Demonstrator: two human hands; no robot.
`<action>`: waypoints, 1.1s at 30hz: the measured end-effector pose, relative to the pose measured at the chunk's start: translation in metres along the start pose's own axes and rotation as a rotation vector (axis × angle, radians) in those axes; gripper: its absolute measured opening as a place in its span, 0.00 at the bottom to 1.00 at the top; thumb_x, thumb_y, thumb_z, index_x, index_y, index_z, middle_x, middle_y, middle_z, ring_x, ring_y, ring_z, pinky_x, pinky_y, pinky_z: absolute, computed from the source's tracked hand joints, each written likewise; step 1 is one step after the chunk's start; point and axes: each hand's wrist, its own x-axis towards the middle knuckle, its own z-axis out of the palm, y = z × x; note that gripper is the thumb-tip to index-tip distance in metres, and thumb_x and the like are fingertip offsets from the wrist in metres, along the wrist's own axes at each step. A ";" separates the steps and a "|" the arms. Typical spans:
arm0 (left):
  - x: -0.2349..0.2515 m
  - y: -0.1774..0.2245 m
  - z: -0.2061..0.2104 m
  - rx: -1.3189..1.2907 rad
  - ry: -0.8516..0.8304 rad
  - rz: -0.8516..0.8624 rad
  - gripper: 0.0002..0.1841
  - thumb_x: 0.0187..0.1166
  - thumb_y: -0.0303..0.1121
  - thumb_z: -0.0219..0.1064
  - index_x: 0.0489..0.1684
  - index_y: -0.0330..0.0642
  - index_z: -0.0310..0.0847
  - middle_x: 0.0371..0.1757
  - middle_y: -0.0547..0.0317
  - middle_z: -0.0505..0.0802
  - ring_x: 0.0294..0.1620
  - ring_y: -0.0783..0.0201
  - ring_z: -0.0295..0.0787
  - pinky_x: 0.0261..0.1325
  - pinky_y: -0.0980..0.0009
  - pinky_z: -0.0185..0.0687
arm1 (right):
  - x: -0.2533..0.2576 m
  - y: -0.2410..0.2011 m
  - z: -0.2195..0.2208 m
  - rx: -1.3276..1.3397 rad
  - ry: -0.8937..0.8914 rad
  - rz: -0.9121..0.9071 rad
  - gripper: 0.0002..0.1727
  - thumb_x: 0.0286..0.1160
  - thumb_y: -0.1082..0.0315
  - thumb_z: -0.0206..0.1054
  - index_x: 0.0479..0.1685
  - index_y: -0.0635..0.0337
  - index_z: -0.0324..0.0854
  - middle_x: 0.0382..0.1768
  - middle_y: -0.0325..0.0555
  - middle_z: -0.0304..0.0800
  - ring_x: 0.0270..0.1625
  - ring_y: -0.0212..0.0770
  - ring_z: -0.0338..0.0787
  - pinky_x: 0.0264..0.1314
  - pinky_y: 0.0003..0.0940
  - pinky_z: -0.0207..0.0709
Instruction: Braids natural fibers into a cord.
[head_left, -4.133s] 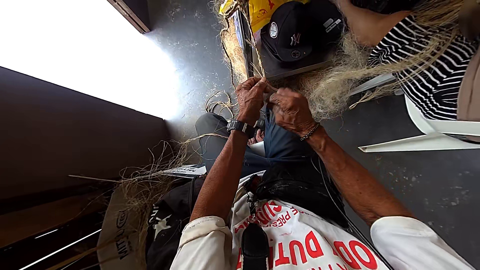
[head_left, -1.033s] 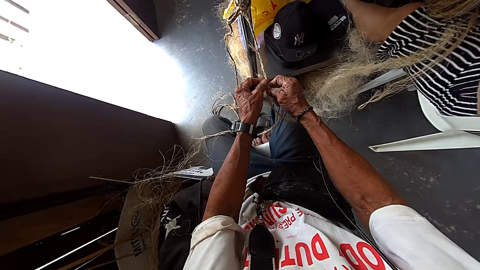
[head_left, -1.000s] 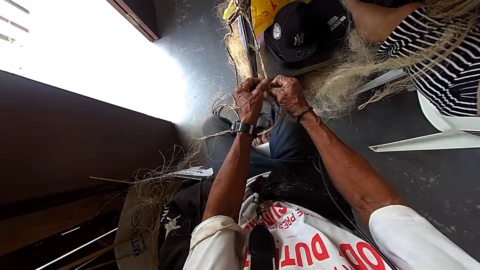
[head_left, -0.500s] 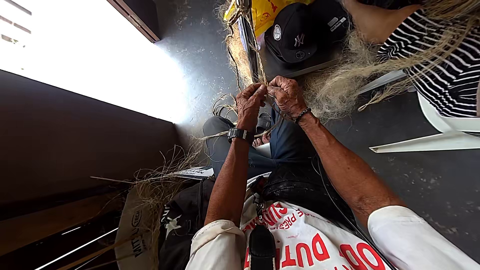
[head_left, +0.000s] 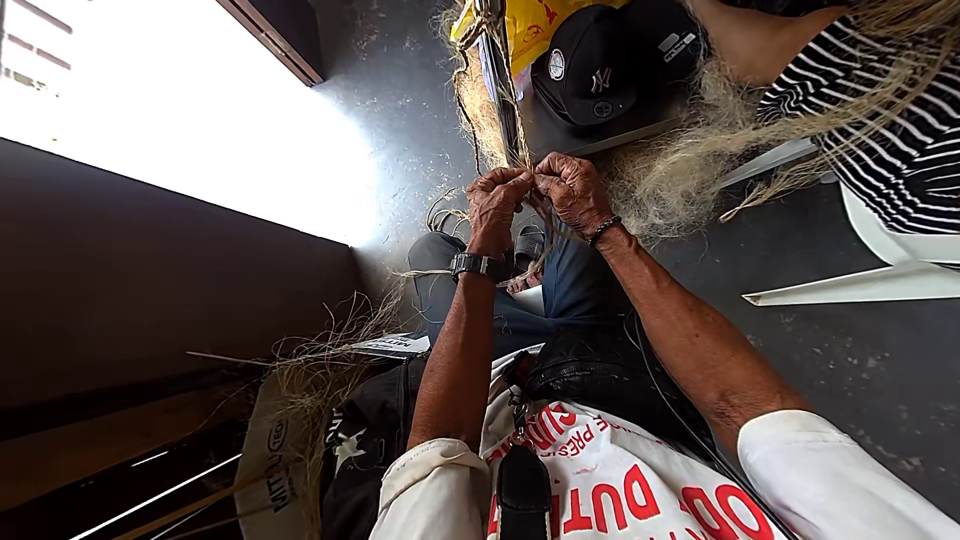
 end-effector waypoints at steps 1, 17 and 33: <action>0.001 0.002 0.000 0.013 0.010 0.002 0.04 0.74 0.21 0.71 0.30 0.35 0.88 0.23 0.61 0.90 0.18 0.74 0.77 0.23 0.78 0.73 | 0.001 0.001 -0.001 -0.037 -0.003 -0.014 0.05 0.79 0.74 0.65 0.36 0.65 0.85 0.27 0.39 0.86 0.30 0.24 0.82 0.40 0.22 0.77; -0.004 -0.003 0.000 0.044 -0.054 -0.062 0.05 0.87 0.24 0.59 0.39 0.39 0.78 0.23 0.63 0.81 0.17 0.72 0.74 0.22 0.77 0.75 | 0.008 0.002 0.004 0.123 0.010 0.107 0.04 0.77 0.75 0.66 0.34 0.63 0.82 0.20 0.35 0.76 0.16 0.25 0.67 0.19 0.23 0.62; -0.043 -0.034 0.014 0.292 0.207 0.115 0.04 0.79 0.26 0.67 0.35 0.37 0.84 0.27 0.62 0.86 0.26 0.72 0.79 0.34 0.72 0.76 | 0.003 0.006 0.016 0.089 0.104 0.138 0.04 0.80 0.75 0.64 0.40 0.65 0.83 0.23 0.38 0.86 0.25 0.27 0.84 0.35 0.24 0.81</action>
